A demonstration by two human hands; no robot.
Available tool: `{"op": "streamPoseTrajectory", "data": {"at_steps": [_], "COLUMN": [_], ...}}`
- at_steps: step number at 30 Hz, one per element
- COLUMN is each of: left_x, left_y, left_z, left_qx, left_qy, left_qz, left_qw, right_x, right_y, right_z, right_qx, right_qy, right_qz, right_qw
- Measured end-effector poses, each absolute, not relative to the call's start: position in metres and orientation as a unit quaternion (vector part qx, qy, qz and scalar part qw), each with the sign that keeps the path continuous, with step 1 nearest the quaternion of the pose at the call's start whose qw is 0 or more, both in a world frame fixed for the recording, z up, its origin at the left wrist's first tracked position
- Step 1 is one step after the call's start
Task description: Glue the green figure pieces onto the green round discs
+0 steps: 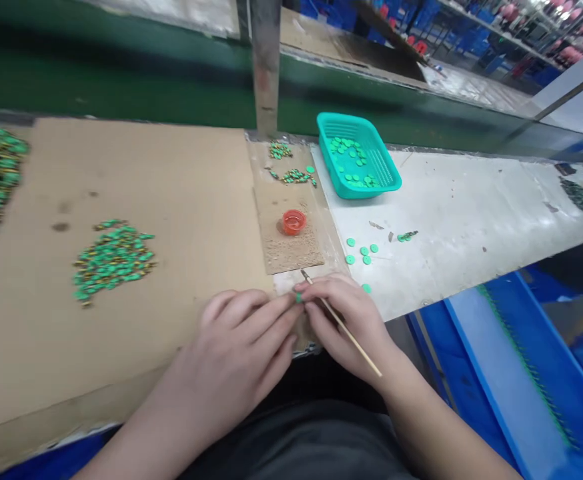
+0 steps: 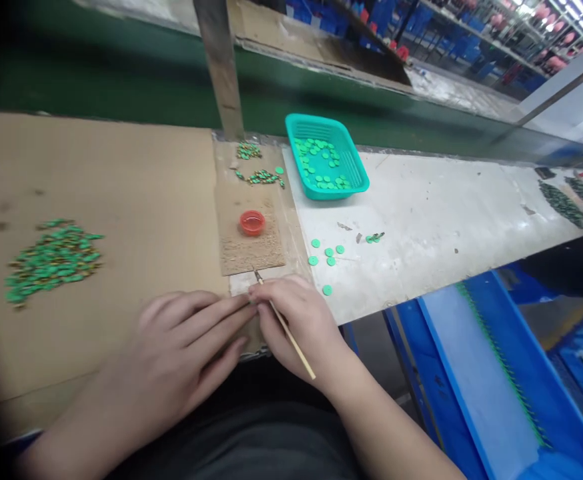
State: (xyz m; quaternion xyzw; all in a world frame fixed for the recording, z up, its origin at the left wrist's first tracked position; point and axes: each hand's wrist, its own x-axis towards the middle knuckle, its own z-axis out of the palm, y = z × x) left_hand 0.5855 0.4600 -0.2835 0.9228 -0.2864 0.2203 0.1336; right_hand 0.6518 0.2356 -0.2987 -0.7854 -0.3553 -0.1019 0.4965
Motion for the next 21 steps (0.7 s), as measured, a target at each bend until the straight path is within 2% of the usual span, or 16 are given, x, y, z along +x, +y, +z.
{"op": "streamPoseTrajectory", "data": {"at_steps": [5, 9, 13, 17, 21], "left_x": [0.572, 0.567, 0.545, 0.523, 0.531], "left_y": [0.455, 0.452, 0.454, 0.519, 0.625], "left_z": [-0.281, -0.285, -0.269, -0.244, -0.218], "left_qx": [0.935, 0.946, 0.946, 0.962, 0.965], "left_qy": [-0.254, -0.230, -0.203, -0.040, 0.132], "left_qz": [0.172, 0.192, 0.221, 0.238, 0.218], "left_qw": [0.181, 0.122, 0.120, 0.126, 0.066], "right_x": [0.651, 0.656, 0.652, 0.635, 0.620], "right_y": [0.234, 0.235, 0.234, 0.238, 0.241], "right_z": [-0.303, -0.309, -0.311, -0.317, -0.319], "right_qx": [-0.808, -0.814, -0.830, -0.860, -0.860], "right_qy": [-0.366, -0.356, -0.340, -0.274, -0.212], "right_qz": [-0.094, -0.074, -0.064, -0.102, -0.140], "right_qw": [0.452, 0.452, 0.437, 0.419, 0.444]}}
